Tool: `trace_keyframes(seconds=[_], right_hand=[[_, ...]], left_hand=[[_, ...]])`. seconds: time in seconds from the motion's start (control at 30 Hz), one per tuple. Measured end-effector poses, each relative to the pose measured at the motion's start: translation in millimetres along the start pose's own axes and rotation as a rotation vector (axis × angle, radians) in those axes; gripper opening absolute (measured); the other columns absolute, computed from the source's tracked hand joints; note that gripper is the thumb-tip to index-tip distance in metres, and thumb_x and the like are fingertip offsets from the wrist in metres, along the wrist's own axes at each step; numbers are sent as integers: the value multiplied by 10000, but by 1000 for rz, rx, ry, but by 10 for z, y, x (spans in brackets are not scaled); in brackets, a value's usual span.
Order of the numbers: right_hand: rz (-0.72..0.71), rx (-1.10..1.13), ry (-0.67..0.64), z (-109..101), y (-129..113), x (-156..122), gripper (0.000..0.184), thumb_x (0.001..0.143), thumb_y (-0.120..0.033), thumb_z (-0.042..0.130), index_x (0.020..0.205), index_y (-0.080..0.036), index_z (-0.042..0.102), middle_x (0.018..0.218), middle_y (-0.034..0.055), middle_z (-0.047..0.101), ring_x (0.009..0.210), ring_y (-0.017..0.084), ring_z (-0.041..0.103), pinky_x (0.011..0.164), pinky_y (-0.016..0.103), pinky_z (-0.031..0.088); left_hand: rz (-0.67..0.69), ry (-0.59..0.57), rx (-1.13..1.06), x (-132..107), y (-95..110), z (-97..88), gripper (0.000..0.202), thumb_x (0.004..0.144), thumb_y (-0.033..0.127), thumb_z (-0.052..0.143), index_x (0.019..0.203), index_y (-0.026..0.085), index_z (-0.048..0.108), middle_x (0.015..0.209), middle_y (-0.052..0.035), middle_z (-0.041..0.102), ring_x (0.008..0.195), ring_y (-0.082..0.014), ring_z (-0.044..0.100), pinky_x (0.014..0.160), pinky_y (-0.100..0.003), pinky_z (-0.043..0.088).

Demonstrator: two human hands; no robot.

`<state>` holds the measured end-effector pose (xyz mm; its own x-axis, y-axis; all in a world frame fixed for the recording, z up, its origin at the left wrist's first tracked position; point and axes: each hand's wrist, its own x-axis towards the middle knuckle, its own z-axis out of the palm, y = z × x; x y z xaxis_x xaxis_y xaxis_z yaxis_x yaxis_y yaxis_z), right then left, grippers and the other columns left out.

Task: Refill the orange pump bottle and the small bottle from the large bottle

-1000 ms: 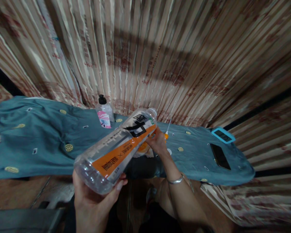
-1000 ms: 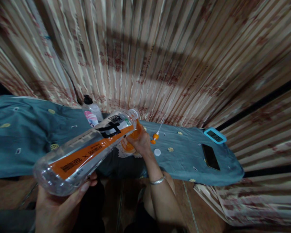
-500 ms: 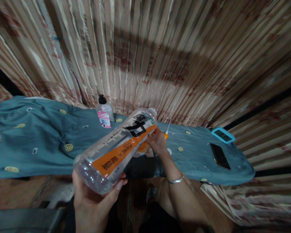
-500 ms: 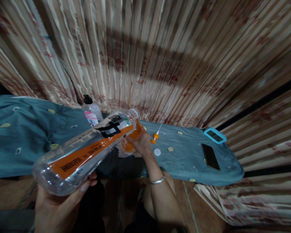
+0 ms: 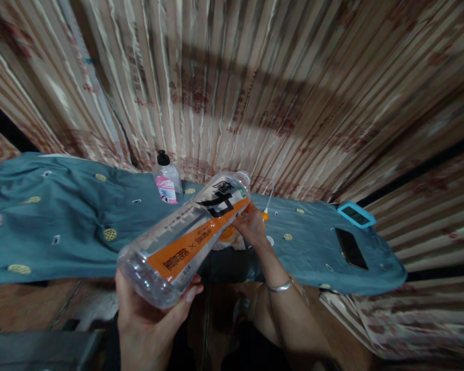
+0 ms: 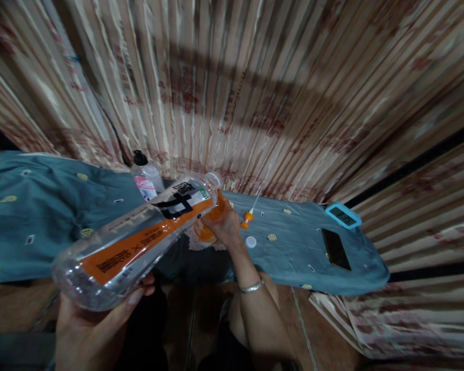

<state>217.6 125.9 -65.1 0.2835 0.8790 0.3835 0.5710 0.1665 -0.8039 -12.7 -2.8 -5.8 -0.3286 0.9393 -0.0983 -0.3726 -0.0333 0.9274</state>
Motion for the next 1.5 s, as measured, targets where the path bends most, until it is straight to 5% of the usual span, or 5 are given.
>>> trace_keyframes(seconds=[0.17,0.37,1.5], right_hand=[[11,0,-3,2,-1,1,468,684,-514,806,1020,-229,647,988,70,752,898,273,714,869,440,600],[7,14,-9,-10,-41,0,494,690,-524,779,1062,-224,656,996,72,746,891,267,711,851,424,597],[49,-10,2,-24,-80,-5,602,650,-565,791,1128,-213,687,1019,65,775,904,281,722,845,429,609]], left_hand=[[21,-45,35,76,-92,-98,904,468,321,1066,1245,221,615,902,-14,792,674,-254,786,599,-346,719],[-7,-21,-15,15,-6,-21,880,549,284,1050,1298,235,591,913,-6,792,676,-230,793,628,-313,721],[-42,4,37,-38,79,26,1079,523,361,1052,1488,276,578,983,-37,794,702,-274,791,658,-385,727]])
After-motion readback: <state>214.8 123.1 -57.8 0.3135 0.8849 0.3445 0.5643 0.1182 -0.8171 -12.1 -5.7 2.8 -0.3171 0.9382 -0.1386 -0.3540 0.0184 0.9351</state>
